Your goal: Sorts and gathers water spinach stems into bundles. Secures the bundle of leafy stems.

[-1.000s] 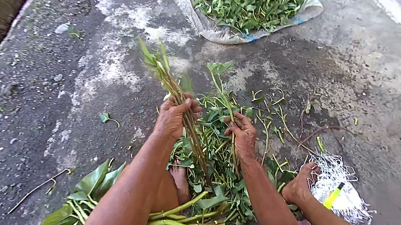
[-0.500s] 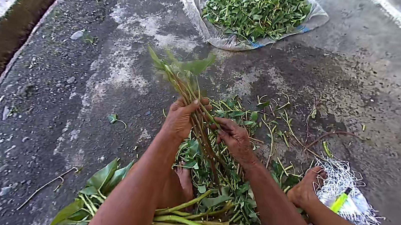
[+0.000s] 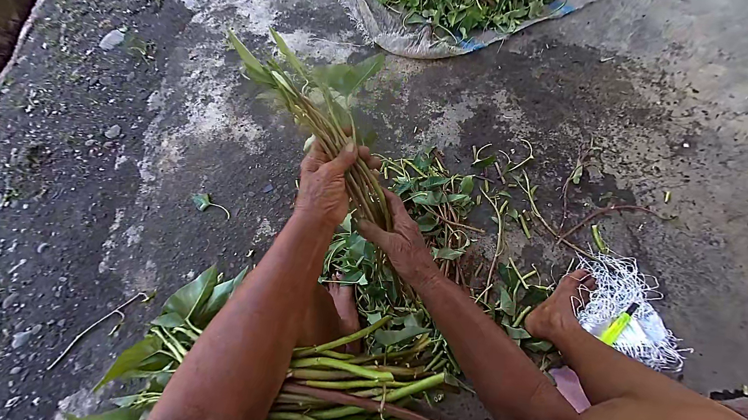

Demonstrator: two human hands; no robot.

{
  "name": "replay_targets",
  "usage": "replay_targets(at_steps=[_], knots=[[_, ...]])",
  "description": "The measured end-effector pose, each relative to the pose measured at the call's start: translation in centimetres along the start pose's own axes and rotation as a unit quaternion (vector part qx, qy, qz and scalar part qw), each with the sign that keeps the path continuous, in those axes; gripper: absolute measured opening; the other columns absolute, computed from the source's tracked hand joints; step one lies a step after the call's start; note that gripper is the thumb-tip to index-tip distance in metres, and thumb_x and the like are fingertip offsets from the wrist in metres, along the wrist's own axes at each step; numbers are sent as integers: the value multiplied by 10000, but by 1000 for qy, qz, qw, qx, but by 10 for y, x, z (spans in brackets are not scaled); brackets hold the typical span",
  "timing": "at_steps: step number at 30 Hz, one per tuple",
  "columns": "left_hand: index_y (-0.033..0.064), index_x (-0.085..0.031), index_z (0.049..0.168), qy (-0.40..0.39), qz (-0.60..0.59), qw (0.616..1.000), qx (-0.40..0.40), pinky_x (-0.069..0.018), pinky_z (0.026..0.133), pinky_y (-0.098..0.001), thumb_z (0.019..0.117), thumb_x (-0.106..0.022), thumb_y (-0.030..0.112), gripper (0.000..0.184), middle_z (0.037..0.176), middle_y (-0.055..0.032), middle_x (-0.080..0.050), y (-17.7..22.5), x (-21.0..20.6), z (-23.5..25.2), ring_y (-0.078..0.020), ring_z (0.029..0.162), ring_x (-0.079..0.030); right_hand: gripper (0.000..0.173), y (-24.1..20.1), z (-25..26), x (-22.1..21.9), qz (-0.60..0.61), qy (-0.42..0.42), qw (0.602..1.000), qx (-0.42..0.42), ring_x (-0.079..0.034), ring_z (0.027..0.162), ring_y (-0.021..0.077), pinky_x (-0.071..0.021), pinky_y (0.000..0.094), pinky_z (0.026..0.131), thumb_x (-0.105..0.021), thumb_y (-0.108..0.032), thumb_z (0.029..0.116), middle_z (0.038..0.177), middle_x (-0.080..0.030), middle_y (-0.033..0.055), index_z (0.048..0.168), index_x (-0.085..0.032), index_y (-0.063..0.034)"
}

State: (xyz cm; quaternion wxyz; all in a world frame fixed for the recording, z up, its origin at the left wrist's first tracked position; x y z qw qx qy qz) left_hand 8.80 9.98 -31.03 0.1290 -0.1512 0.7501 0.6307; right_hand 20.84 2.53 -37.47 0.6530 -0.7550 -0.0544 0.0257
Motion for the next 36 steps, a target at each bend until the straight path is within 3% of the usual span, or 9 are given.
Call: replay_targets(at_steps=[2, 5, 11, 15, 18, 24, 28, 33, 36], knots=[[79, -480, 1393, -4, -10, 1000, -6, -642, 757, -480, 1062, -473, 18, 336, 895, -109, -703, 0, -3, -3, -273, 804, -741, 827, -5, 0, 0, -37, -2, 999, -24, -682, 910, 260, -568, 472, 844, -863, -204, 810, 1043, -691, 175, 1502, -431, -70], [82, -499, 1318, -7, -26, 1000, 1, -639, 765, -491, 1052, -481, 4, 277, 912, -117, -713, 5, -8, -7, -288, 818, -745, 592, -10, 5, 14, -64, -37, 997, -37, -630, 818, 226, -546, 431, 772, -840, -87, 810, 961, -652, 153, 1320, -546, -22], [43, -562, 1089, -20, -63, 998, 12, -627, 836, -487, 1027, -498, -26, 112, 935, -154, -739, 22, -13, -16, -317, 874, -755, 452, -34, 7, 50, -188, -97, 977, -11, -632, 823, 258, -529, 484, 778, -842, -190, 850, 906, -641, 153, 1166, -579, 0], [58, -541, 1085, -15, -84, 996, 28, -628, 828, -457, 1045, -491, 8, 81, 930, -140, -728, 24, -19, -19, -297, 861, -751, 470, -54, 3, 63, -224, -116, 967, -22, -612, 811, 235, -517, 460, 764, -876, -265, 818, 888, -624, 126, 1103, -593, -19], [58, -528, 1080, -5, -90, 995, 43, -626, 833, -468, 1046, -481, 12, 74, 951, -149, -718, 23, -22, -20, -306, 876, -747, 424, -62, 2, 72, -310, -123, 943, -5, -619, 805, 283, -510, 500, 758, -791, -331, 911, 864, -624, 144, 1121, -594, -21], [83, -639, 1084, -104, 8, 987, 125, -598, 800, -531, 1089, -413, 297, 311, 1165, -134, -700, 32, -17, -16, -310, 1006, -703, 345, -67, 4, 105, -433, -86, 896, 45, -667, 808, 374, -523, 589, 721, -773, -268, 918, 826, -652, 170, 1110, -594, -44], [125, -621, 1244, -148, 103, 972, 151, -597, 804, -536, 1084, -421, 419, 390, 1167, -110, -699, 37, -4, -8, -300, 1030, -698, 318, -76, -5, 123, -438, -76, 894, 47, -655, 800, 383, -510, 609, 723, -783, -227, 898, 816, -641, 184, 1062, -605, -20], [166, -528, 1422, 31, 195, 970, 145, -503, 874, -660, 943, -599, 621, 665, 1412, -144, -533, 53, 35, 16, -403, 1227, -555, 308, -70, -6, 166, -425, -48, 904, 5, -636, 814, 377, -491, 618, 734, -807, -185, 871, 838, -637, 190, 1041, -617, -14], [137, -529, 1441, 75, 262, 961, 45, -439, 997, -603, 907, -666, 614, 728, 1455, -115, -520, 85, 26, 17, -326, 1329, -488, 312, -70, -14, 185, -473, -38, 880, -9, -649, 802, 388, -503, 617, 707, -806, -210, 874, 818, -640, 187, 1032, -609, -27]])
Point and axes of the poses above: each hand's wrist, its own z-axis towards the middle knuckle, its own x-axis out of the back of the hand, y = z × x, the point moved 3 cm from there along z, towards the middle knuckle
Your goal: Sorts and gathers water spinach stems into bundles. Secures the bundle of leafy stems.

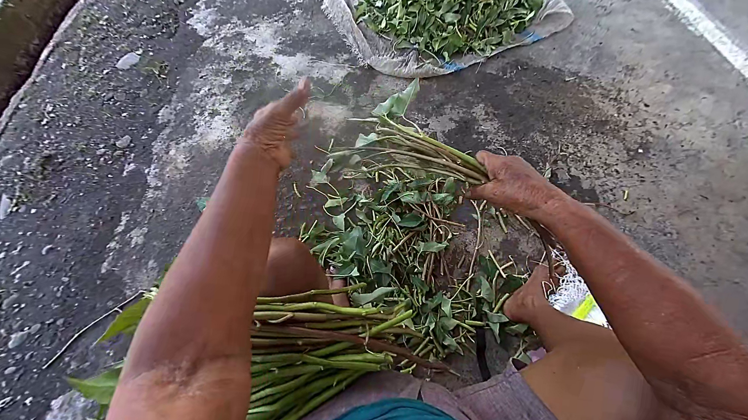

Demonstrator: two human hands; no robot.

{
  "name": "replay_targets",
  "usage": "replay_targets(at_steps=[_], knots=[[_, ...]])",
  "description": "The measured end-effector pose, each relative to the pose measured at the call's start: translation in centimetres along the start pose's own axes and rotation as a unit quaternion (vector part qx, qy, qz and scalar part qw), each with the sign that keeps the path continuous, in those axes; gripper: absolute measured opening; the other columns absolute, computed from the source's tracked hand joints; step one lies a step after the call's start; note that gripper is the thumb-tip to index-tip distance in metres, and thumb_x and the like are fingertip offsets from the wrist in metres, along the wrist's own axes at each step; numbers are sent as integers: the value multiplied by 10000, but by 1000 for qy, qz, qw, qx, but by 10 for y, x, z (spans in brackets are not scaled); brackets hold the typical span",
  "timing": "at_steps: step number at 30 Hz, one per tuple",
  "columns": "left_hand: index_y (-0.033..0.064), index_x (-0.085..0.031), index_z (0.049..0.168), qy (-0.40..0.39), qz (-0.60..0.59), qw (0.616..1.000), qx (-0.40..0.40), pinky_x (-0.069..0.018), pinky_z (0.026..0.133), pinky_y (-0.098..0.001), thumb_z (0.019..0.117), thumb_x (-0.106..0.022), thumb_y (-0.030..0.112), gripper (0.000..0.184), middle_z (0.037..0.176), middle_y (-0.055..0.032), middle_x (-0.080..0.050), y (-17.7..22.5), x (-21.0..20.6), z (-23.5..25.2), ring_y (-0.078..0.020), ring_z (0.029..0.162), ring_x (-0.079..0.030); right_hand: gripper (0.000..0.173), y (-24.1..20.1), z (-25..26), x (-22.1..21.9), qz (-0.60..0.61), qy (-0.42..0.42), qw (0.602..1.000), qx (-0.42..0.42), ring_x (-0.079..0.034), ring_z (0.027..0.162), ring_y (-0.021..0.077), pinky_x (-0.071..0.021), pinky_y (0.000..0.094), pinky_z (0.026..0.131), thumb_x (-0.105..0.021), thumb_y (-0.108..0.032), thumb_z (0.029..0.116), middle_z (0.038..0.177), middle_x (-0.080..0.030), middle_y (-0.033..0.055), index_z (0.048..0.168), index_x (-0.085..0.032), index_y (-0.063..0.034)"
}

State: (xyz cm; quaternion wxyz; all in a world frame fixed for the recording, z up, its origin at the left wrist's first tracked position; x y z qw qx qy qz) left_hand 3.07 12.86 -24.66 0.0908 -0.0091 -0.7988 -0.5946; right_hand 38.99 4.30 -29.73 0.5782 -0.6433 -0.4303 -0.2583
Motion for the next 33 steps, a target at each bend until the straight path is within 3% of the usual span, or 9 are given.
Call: replay_targets(at_steps=[4, 6, 9, 15, 19, 22, 25, 29, 33], knots=[[35, -443, 1468, -206, 118, 938, -250, -517, 1013, -338, 810, -787, 346, 805, 1394, -97, -576, 64, -53, -51, -158, 1236, -588, 265, -25, -16, 12, -102, -34, 994, 2, -661, 807, 401, -508, 610, 696, -748, -234, 924, 804, -641, 177, 1044, -594, -56], [50, -412, 1529, -336, 272, 853, -291, -489, 1073, -378, 670, -902, 404, 1051, 1440, -129, -568, 78, -95, -83, -203, 1298, -567, 226, -51, -24, 17, -154, -42, 987, 32, -665, 803, 405, -506, 600, 692, -722, -209, 935, 788, -641, 169, 1058, -594, -69], [122, -362, 1570, -444, 499, 695, -267, -502, 1004, -542, 715, -949, 314, 1055, 1353, -165, -625, 67, -143, -108, -329, 1213, -619, 238, -80, -41, 29, -208, -17, 973, 98, -668, 744, 396, -503, 585, 642, -710, -175, 917, 733, -634, 144, 1119, -616, -91], [61, -662, 1038, -450, 619, 590, -258, -501, 665, -425, 771, -878, 126, 350, 842, -62, -624, 62, -108, -109, -202, 763, -603, 215, -89, -68, 42, -195, 56, 963, 176, -558, 508, 325, -391, 486, 442, -721, -224, 905, 557, -472, 65, 914, -539, -110], [109, -690, 943, -410, 652, 561, -303, -464, 619, -376, 818, -807, 88, 172, 766, -18, -605, 80, -48, -134, -167, 703, -580, 258, -122, -85, 10, -98, 101, 969, 204, -512, 469, 291, -357, 454, 420, -640, -305, 909, 552, -440, 56, 885, -524, -76], [156, -677, 897, -360, 699, 500, -362, -476, 792, -481, 850, -751, 128, 92, 760, -25, -616, 71, -2, -152, -231, 773, -625, 289, -159, -87, -31, -26, 103, 964, 245, -533, 471, 265, -392, 426, 432, -705, -294, 905, 549, -460, 47, 893, -554, -47], [156, -707, 986, -364, 717, 501, -319, -433, 989, -574, 907, -747, 230, 116, 849, -58, -666, 31, 36, -151, -281, 886, -665, 362, -178, -82, -76, 7, 6, 972, 236, -623, 571, 295, -493, 472, 520, -732, -374, 932, 609, -555, 82, 948, -600, -37], [115, -733, 1084, -390, 621, 635, -242, -500, 947, -557, 815, -833, 440, 433, 947, -76, -730, -25, 65, -149, -270, 971, -690, 489, -185, -71, -113, 7, -201, 964, 175, -690, 894, 440, -527, 623, 796, -704, -416, 960, 891, -684, 230, 1153, -611, 23], [119, -708, 1156, -308, 660, 629, -272, -278, 1101, -765, 1006, -432, 653, 620, 1111, -119, -684, -35, 67, -172, -351, 1170, -636, 491, -184, -69, -117, 3, -251, 956, 153, -677, 945, 428, -515, 608, 838, -674, -420, 980, 940, -676, 235, 1175, -591, 23]])
Point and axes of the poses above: each hand's wrist, its own z-axis towards the middle knuckle, its own x-axis out of the back of the hand, y = z × x, the point moved 3 cm from there along z, towards the middle knuckle
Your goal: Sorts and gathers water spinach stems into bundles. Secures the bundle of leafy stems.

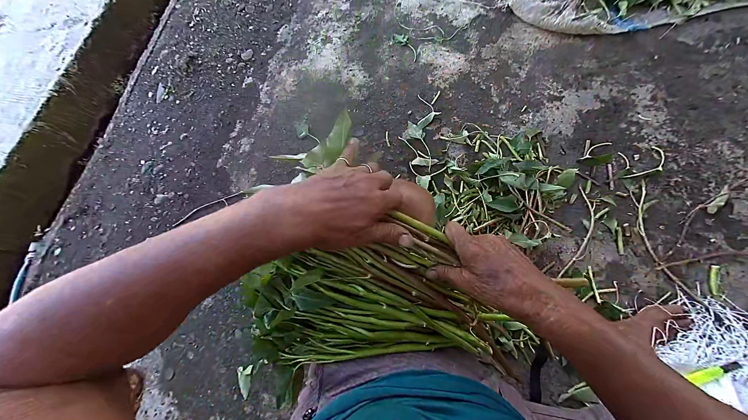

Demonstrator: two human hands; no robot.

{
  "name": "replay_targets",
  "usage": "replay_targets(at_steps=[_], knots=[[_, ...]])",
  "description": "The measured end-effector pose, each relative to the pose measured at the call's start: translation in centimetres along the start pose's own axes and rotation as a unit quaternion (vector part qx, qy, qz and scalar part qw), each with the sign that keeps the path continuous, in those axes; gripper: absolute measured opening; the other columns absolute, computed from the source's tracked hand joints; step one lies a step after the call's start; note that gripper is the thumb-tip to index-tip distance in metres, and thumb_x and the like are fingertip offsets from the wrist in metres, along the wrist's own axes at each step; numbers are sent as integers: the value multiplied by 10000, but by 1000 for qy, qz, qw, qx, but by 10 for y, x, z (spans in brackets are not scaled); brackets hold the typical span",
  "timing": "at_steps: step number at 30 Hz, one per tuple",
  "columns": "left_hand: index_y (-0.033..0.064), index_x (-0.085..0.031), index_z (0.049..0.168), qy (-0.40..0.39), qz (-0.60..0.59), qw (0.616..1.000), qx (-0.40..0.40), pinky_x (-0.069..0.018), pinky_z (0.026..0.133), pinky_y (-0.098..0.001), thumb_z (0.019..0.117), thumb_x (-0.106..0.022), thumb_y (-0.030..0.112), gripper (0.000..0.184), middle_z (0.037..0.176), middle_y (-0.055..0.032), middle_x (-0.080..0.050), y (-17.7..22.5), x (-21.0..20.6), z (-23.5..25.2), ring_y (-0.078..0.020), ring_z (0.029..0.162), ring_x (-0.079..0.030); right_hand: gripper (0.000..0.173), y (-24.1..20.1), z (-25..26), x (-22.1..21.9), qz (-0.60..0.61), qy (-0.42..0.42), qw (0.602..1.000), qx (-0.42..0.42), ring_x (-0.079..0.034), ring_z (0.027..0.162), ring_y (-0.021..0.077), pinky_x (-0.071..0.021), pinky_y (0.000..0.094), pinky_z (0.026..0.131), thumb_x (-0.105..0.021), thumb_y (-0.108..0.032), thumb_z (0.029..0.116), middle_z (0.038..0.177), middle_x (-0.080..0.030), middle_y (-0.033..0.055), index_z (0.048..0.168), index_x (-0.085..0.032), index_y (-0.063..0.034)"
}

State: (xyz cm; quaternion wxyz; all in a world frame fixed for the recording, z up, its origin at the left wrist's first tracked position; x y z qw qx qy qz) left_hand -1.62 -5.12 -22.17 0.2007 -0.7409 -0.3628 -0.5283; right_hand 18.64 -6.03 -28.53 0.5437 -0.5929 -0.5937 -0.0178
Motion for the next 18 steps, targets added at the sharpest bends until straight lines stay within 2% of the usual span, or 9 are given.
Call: replay_targets(at_steps=[2, 4, 6, 7, 8, 10, 13, 16, 18], knots=[[81, -725, 1119, 56, 42, 997, 22, -131, 1123, -824, 1063, -335, 587, 641, 1205, -163, -678, 11, -8, -6, -404, 1290, -577, 490, 0, 2, 1, 2, -16, 1000, -1, -673, 965, 419, -511, 601, 860, -663, -424, 988, 962, -676, 231, 1193, -585, 15], [58, -719, 1036, 124, 57, 990, 33, -131, 1147, -796, 1086, -317, 527, 620, 1056, -155, -703, 12, -20, -7, -387, 1183, -645, 491, 4, 3, 1, 9, -12, 1000, 9, -673, 955, 420, -510, 604, 852, -669, -426, 984, 953, -675, 232, 1178, -593, 18], [35, -675, 938, 164, 43, 985, 46, -276, 1142, -710, 1097, -310, 479, 596, 869, -140, -660, 2, -38, -5, -356, 956, -691, 490, 8, 3, -3, 17, 0, 999, 29, -675, 925, 406, -516, 596, 833, -681, -437, 972, 922, -670, 220, 1140, -600, 16], [40, -665, 908, 181, 30, 982, 47, -426, 1053, -638, 1096, -321, 452, 569, 808, -126, -653, -5, -47, -5, -336, 868, -699, 495, 10, 4, -6, 23, 5, 999, 39, -679, 916, 396, -522, 591, 832, -691, -448, 962, 913, -672, 213, 1128, -606, 11], [59, -655, 877, 198, 15, 979, 43, -533, 852, -548, 1090, -319, 433, 546, 749, -100, -635, -11, -55, -4, -308, 780, -689, 505, 12, 6, -8, 29, 10, 998, 52, -679, 898, 388, -525, 585, 820, -700, -461, 952, 895, -669, 207, 1113, -610, 9], [62, -649, 856, 207, -10, 977, 43, -524, 636, -495, 1084, -322, 411, 530, 710, -101, -622, -17, -60, -2, -315, 719, -675, 542, 21, 9, -11, 38, 6, 997, 65, -661, 867, 371, -512, 573, 795, -685, -512, 948, 859, -646, 191, 1094, -603, 3], [57, -628, 805, 208, 6, 977, 43, -511, 624, -505, 1084, -318, 420, 553, 674, -110, -605, -17, -60, -2, -330, 696, -668, 664, 33, 8, -18, 9, 62, 995, 83, -671, 855, 367, -515, 574, 757, -561, -661, 954, 846, -645, 177, 1063, -614, -8], [53, -638, 812, 218, 29, 975, 25, -541, 687, -517, 1093, -306, 414, 565, 685, -113, -616, -17, -57, -5, -328, 717, -678, 787, 22, -4, -20, -48, 177, 978, 101, -642, 1115, 387, -487, 599, 930, -513, -736, 929, 1161, -676, 202, 1304, -641, -55], [56, -627, 797, 241, 45, 969, 13, -548, 704, -527, 1098, -303, 413, 569, 668, -114, -610, -18, -59, -6, -323, 691, -678, 886, 0, -14, -18, -73, 217, 968, 103, -564, 1267, 396, -416, 619, 1030, -501, -769, 910, 1372, -607, 203, 1496, -518, -104]])
Point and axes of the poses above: each hand's wrist, its own z-axis towards the middle knuckle, its own x-axis out of the back of the hand, y = z × x, the point moved 3 cm from there along z, towards the middle knuckle
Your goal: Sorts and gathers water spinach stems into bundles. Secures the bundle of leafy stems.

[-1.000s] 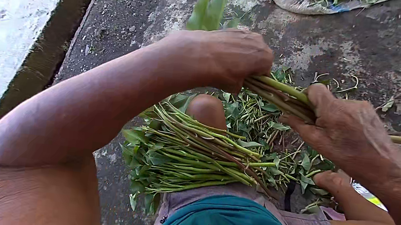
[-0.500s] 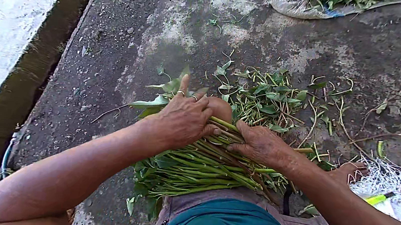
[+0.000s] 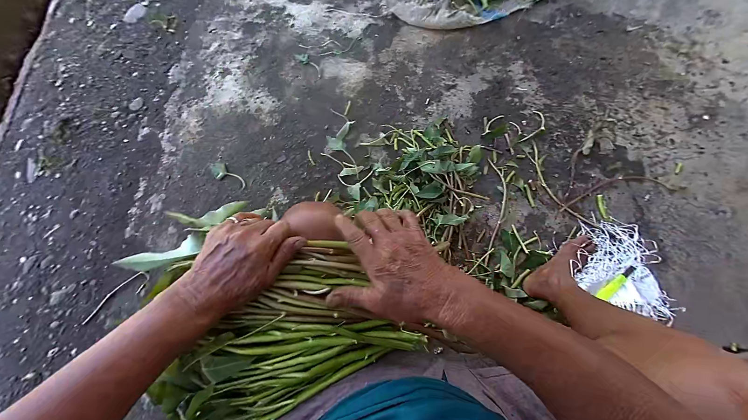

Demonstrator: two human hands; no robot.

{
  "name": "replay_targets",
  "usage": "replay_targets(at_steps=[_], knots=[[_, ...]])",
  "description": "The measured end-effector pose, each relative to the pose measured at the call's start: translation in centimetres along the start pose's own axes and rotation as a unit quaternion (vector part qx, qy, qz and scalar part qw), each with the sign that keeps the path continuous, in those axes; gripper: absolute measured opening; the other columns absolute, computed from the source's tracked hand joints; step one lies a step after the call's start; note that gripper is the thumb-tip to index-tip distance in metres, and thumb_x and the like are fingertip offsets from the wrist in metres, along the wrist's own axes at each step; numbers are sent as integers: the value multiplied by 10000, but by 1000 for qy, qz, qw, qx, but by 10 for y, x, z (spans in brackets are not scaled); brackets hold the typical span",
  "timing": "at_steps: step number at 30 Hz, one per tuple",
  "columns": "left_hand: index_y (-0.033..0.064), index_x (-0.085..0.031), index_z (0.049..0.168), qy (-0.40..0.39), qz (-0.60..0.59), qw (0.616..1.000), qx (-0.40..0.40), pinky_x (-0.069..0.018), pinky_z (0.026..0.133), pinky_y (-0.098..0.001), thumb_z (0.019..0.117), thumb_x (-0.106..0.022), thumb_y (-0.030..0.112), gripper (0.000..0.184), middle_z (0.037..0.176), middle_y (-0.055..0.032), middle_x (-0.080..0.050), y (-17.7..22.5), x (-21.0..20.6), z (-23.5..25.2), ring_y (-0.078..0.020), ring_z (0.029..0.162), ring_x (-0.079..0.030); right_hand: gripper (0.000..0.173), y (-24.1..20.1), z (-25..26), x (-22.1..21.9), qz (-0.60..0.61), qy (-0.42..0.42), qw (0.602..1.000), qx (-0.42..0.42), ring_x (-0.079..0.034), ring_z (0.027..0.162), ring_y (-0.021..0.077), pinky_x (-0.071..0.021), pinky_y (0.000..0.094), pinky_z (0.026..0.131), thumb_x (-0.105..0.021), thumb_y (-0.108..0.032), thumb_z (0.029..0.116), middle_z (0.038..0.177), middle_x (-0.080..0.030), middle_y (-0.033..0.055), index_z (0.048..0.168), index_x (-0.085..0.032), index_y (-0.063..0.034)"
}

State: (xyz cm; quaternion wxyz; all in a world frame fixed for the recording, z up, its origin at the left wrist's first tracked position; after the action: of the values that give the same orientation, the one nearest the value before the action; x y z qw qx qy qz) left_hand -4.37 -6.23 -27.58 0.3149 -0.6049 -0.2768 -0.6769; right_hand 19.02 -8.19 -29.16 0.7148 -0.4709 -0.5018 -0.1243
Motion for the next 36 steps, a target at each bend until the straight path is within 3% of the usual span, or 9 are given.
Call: replay_targets(at_steps=[5, 11, 17, 20, 25, 28, 31, 34, 36], knots=[[9, -591, 779, 17, 15, 1000, 3, -507, 578, -573, 1067, -286, 368, 552, 665, -186, -600, -3, 0, 0, -412, 653, -666, 995, -38, 6, -21, 65, 45, 997, 7, -409, 1436, 483, -339, 697, 1106, -628, -718, 863, 1578, -419, 257, 1584, -390, -75], [7, -543, 755, 9, 27, 999, 16, -460, 535, -567, 1094, -234, 439, 631, 646, -206, -560, -5, 3, -5, -428, 616, -628, 895, -38, 3, -46, 24, 156, 986, 45, -612, 1242, 397, -529, 526, 937, -638, -668, 874, 1459, -577, 202, 1448, -556, 14], [-2, -519, 740, 7, 21, 1000, 9, -486, 634, -577, 1100, -233, 412, 618, 648, -222, -557, -9, 1, -8, -434, 658, -637, 797, -41, 7, -45, 45, 164, 984, 56, -640, 1174, 376, -551, 493, 864, -684, -606, 873, 1368, -633, 198, 1395, -615, -8], [-25, -546, 767, -36, 21, 999, 15, -484, 889, -631, 1106, -231, 418, 640, 710, -253, -584, -12, 4, -10, -461, 759, -656, 789, -43, 8, -44, 54, 154, 985, 50, -631, 1193, 368, -542, 486, 868, -691, -596, 874, 1398, -622, 182, 1401, -614, -14], [-74, -628, 1129, -90, 11, 993, 81, -285, 1086, -759, 1080, -385, 433, 564, 1163, -340, -630, -4, 22, -14, -549, 1155, -599, 797, -48, 10, -37, 53, 103, 992, 45, -599, 1252, 373, -515, 526, 931, -710, -579, 868, 1447, -588, 177, 1426, -594, -20], [-93, -548, 1355, -80, -24, 994, 74, -316, 1117, -713, 1096, -408, 310, 500, 1311, -372, -581, 23, 28, -9, -536, 1249, -572, 786, -42, 15, -17, 69, 17, 996, 60, -518, 1348, 388, -406, 619, 1059, -716, -574, 871, 1475, -558, 167, 1411, -596, -16], [-72, -490, 1457, -80, -27, 993, 77, -242, 1172, -696, 1103, -347, 330, 554, 1458, -354, -496, 28, 16, -16, -507, 1385, -474, 595, -2, 30, 18, 167, -80, 982, 25, -532, 1325, 364, -408, 605, 1054, -681, -487, 954, 1403, -592, 184, 1305, -662, -7], [-90, -478, 1464, -75, -30, 994, 71, -197, 1193, -686, 1099, -335, 304, 555, 1476, -360, -474, 24, 10, -20, -515, 1420, -423, 436, 111, 44, 9, 203, 64, 964, -158, -663, 1150, 319, -539, 536, 966, -617, -396, 1023, 1241, -680, 176, 1227, -726, -27], [-108, -467, 1458, -75, -29, 994, 68, -188, 1198, -677, 1101, -327, 294, 555, 1467, -371, -475, 22, 9, -19, -529, 1418, -414, 457, 207, 29, -18, 197, 135, 906, -349, -612, 1236, 377, -496, 575, 1025, -614, -379, 1023, 1323, -635, 220, 1296, -679, -18]])
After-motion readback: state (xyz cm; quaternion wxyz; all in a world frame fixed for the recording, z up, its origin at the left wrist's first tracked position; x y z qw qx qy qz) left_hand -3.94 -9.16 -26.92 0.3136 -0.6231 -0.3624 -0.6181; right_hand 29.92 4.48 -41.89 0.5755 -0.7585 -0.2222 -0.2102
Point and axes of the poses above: each hand's wrist, its own z-axis towards the middle knuckle, its own x-axis out of the back of the hand, y = z × x, the point moved 3 cm from there along z, towards the middle knuckle
